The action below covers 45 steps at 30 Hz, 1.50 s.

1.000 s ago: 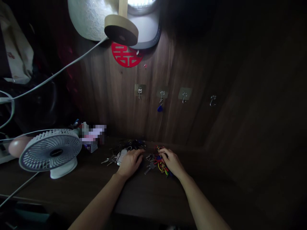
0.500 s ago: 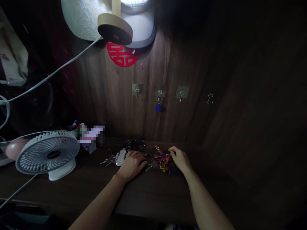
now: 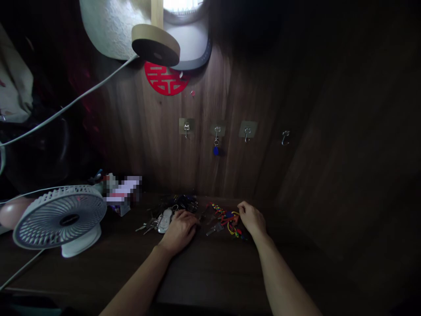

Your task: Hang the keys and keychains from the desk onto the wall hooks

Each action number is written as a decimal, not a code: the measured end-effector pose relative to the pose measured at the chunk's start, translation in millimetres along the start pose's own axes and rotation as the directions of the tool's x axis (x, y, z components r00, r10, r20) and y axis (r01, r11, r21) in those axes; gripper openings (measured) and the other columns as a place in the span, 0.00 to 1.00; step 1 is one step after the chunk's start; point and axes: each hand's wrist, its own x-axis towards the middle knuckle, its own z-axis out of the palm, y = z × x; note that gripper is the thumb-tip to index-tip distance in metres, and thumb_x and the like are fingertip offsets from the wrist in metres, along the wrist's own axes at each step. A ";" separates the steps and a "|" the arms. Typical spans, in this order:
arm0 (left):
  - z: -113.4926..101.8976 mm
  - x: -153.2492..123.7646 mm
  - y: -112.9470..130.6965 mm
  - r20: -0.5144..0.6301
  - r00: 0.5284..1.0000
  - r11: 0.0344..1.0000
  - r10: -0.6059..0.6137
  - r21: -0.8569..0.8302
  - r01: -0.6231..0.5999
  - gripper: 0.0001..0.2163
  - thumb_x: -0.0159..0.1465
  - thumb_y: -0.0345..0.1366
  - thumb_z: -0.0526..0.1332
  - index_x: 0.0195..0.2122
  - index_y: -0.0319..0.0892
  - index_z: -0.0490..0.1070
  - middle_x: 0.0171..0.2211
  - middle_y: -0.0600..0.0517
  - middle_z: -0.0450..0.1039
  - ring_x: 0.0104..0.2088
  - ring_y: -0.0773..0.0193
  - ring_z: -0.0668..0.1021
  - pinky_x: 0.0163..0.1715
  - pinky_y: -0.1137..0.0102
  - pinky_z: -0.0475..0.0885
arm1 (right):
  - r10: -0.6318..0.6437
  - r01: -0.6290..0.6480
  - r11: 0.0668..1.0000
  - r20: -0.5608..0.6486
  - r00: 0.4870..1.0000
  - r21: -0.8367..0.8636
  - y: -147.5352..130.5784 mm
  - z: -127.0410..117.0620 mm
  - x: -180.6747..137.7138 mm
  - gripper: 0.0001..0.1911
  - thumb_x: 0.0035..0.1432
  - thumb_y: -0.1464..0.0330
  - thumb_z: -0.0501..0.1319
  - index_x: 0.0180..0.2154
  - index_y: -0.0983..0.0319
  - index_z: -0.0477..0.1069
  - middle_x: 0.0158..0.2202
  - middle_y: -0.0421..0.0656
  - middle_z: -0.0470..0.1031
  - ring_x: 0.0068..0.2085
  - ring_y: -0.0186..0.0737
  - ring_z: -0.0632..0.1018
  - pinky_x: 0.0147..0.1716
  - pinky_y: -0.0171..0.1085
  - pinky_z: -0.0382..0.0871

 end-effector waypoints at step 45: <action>-13.3 -10.4 -27.1 -0.233 0.906 0.923 -0.354 0.071 0.379 0.14 0.57 0.24 0.52 0.36 0.47 0.73 0.37 0.53 0.76 0.42 0.58 0.73 0.47 0.61 0.63 | -0.791 0.744 0.565 -0.021 0.611 0.356 -77.8 -2.2 -50.4 0.10 0.56 0.73 0.54 0.26 0.59 0.70 0.29 0.40 0.73 0.35 0.37 0.71 0.42 0.39 0.63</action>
